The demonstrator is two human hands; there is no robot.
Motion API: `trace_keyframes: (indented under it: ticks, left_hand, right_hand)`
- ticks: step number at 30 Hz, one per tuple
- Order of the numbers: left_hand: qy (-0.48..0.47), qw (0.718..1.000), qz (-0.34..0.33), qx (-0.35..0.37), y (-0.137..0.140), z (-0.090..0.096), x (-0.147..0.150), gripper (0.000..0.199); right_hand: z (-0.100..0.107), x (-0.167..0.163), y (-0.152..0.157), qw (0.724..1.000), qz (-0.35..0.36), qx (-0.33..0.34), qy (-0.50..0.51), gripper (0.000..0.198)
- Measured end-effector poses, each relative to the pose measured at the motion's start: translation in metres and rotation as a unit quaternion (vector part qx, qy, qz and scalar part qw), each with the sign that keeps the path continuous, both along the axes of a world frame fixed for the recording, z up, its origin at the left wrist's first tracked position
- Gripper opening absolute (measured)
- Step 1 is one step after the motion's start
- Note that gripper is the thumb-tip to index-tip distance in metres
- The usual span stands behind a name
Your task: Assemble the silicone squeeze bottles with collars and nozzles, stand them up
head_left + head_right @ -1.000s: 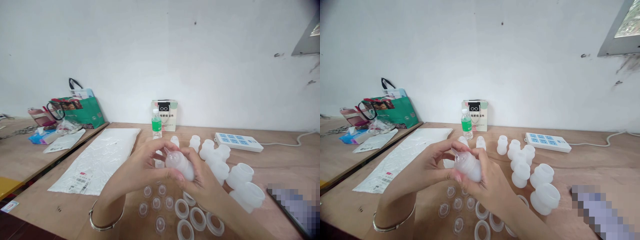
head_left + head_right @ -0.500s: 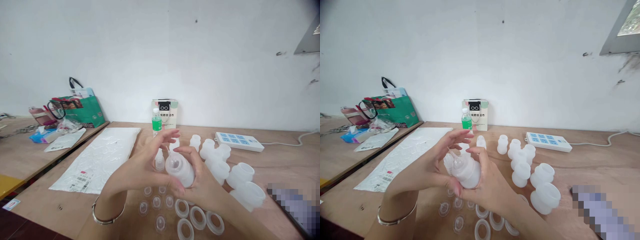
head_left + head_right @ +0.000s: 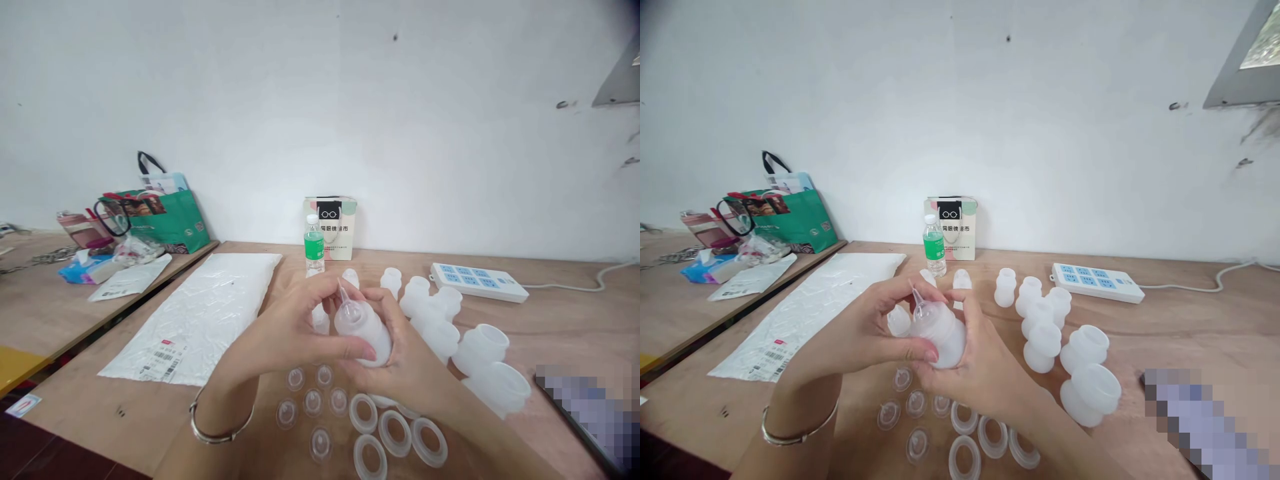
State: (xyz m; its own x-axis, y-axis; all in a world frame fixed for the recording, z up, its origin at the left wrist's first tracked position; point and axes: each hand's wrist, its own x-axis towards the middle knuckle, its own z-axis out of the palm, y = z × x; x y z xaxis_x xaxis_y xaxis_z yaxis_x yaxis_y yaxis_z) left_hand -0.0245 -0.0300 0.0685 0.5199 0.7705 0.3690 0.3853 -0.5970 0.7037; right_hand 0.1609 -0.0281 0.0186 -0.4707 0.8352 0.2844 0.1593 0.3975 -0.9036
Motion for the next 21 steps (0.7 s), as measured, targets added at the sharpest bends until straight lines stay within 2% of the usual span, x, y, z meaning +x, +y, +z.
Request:
trace_keyframes:
  ticks: [2,5,8,11,13,14,17,21]
  left_hand:
    - [-0.016,0.997,-0.073,-0.015,0.002,0.001,-0.003,0.04]
    - [-0.026,0.99,-0.137,-0.032,0.001,0.004,-0.008,0.057]
    - [-0.04,0.995,-0.088,-0.039,-0.001,0.004,-0.006,0.066]
    - [-0.082,0.995,-0.012,-0.052,-0.002,0.002,0.001,0.033]
    - [-0.118,0.991,0.007,-0.06,-0.001,0.001,0.005,0.015]
    - [-0.137,0.988,0.01,-0.065,0.0,0.001,0.007,0.012]
    - [-0.206,0.975,0.015,-0.085,0.0,-0.001,0.014,0.012]
    - [-0.262,0.962,0.029,-0.07,-0.001,-0.003,0.023,0.016]
  right_hand:
    - [0.002,0.001,0.0,0.999,0.039,-0.013,0.005,0.056]
    - [0.002,0.001,0.0,0.998,0.05,-0.013,0.021,0.065]
    - [0.002,0.0,-0.001,1.0,0.014,-0.012,0.017,0.073]
    - [0.002,-0.002,-0.003,1.0,-0.007,0.0,-0.01,0.065]
    - [0.001,-0.004,-0.004,0.999,-0.029,0.037,-0.021,0.064]
    - [0.0,-0.005,-0.004,0.997,-0.041,0.061,-0.023,0.066]
    - [-0.001,-0.006,-0.003,0.99,-0.073,0.114,-0.032,0.074]
    - [-0.002,-0.007,-0.004,0.984,-0.106,0.138,-0.036,0.08]
